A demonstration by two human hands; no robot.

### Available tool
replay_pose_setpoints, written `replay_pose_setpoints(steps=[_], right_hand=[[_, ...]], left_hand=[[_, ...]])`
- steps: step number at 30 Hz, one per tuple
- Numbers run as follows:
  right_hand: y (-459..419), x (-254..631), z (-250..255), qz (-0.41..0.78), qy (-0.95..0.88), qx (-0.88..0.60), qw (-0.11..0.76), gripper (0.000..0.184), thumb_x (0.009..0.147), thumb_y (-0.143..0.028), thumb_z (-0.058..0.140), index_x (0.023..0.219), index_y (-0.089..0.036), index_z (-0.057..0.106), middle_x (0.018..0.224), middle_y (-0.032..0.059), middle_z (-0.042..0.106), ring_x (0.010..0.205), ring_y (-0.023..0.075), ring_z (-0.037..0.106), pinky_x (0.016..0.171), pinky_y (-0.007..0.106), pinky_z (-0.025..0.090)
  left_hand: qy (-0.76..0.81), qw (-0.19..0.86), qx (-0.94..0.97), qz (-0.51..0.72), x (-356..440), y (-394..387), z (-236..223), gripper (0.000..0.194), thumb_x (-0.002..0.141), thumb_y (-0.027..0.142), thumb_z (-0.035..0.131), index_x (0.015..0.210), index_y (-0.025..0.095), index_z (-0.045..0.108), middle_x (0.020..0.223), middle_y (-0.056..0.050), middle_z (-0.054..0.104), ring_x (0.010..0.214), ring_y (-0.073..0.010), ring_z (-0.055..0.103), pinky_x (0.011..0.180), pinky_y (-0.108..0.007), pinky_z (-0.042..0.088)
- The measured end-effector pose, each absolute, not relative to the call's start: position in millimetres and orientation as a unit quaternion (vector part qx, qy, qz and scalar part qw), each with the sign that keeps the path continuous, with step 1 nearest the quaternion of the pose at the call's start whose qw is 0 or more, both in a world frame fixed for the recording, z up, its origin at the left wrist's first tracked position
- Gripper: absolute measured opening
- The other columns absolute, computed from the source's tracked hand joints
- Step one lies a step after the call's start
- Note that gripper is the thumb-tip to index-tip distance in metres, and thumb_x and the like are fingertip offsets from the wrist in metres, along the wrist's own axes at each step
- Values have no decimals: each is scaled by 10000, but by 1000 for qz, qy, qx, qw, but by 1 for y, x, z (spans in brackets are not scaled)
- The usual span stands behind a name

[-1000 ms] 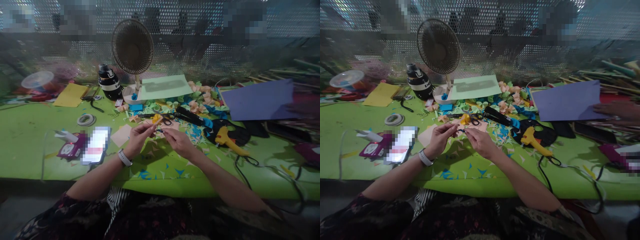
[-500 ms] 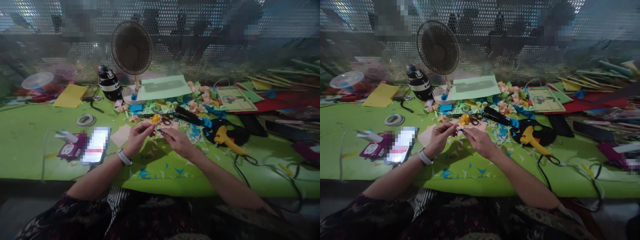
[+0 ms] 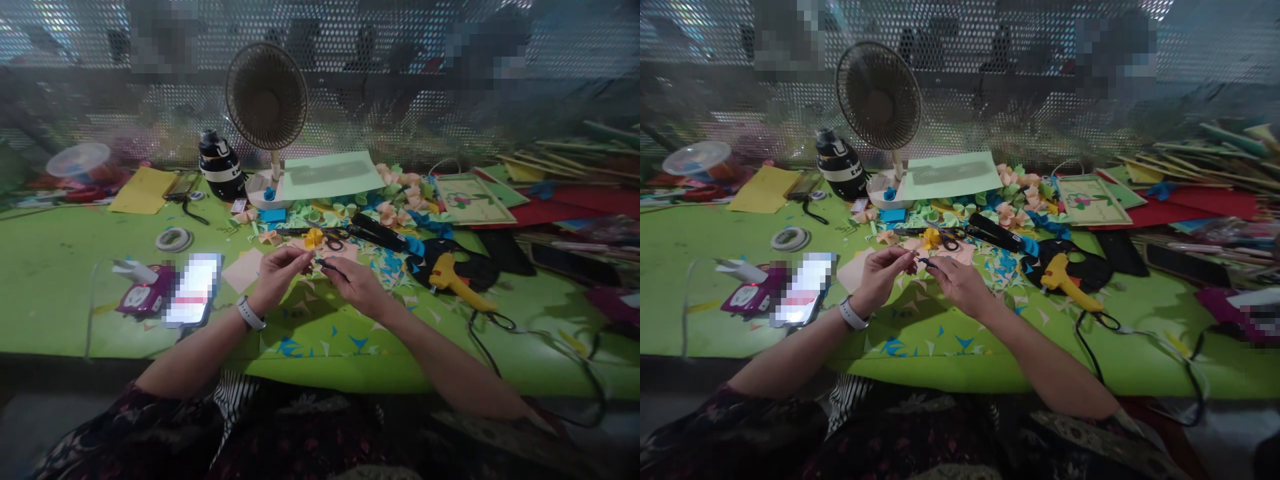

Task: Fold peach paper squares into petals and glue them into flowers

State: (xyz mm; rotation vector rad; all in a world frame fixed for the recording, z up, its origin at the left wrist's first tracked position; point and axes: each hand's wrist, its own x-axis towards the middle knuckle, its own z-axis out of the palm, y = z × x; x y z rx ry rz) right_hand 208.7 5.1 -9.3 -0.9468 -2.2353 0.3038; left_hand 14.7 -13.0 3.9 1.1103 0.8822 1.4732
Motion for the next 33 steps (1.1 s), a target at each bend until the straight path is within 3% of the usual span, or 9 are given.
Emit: replay_pose_setpoints(steps=[5, 12, 16, 21, 26, 33], right_hand=[[5, 209, -5, 134, -867, -347, 332, 301, 1008, -393, 458, 1112, -218, 680, 1036, 79, 769, 918, 211, 740, 793, 323, 584], [2, 209, -9, 101, -871, -377, 298, 344, 979, -423, 515, 1196, -185, 638, 1044, 111, 763, 847, 246, 745, 676, 318, 562], [5, 208, -14, 72, -869, -387, 301, 330, 1003, -401, 463, 1176, -202, 661, 1087, 112, 755, 921, 262, 738, 719, 335, 566], [6, 208, -11, 97, -872, -381, 292, 375, 1018, -431, 417, 1161, -199, 674, 1030, 97, 765, 861, 240, 742, 699, 322, 563], [5, 209, -6, 121, -872, -364, 304, 364, 1018, -428, 416, 1151, -210, 676, 1088, 95, 760, 951, 234, 735, 788, 337, 577], [3, 209, -7, 118, -864, -374, 317, 314, 990, -388, 500, 1213, -214, 636, 1197, 112, 727, 1049, 258, 717, 832, 371, 595]], left_hand=[[367, 532, 465, 605, 14, -13, 3, 274, 679, 429, 851, 768, 185, 765, 675, -15, 706, 546, -85, 606, 557, -223, 515], [373, 508, 465, 622, 15, -12, 2, 251, 676, 385, 862, 678, 167, 736, 601, -10, 681, 532, -84, 596, 544, -213, 507], [365, 511, 457, 629, 16, -12, 4, 262, 643, 386, 879, 722, 171, 751, 693, -23, 727, 565, -93, 630, 571, -228, 553], [372, 490, 467, 635, 17, -13, 6, 272, 630, 390, 885, 686, 162, 747, 636, -20, 713, 544, -91, 629, 553, -209, 555], [379, 497, 463, 628, 16, -11, 4, 276, 629, 404, 883, 710, 168, 765, 690, -30, 735, 539, -88, 631, 541, -209, 556], [374, 475, 488, 630, 15, -11, 2, 259, 650, 376, 877, 669, 156, 739, 614, -19, 702, 536, -97, 629, 548, -222, 553]])
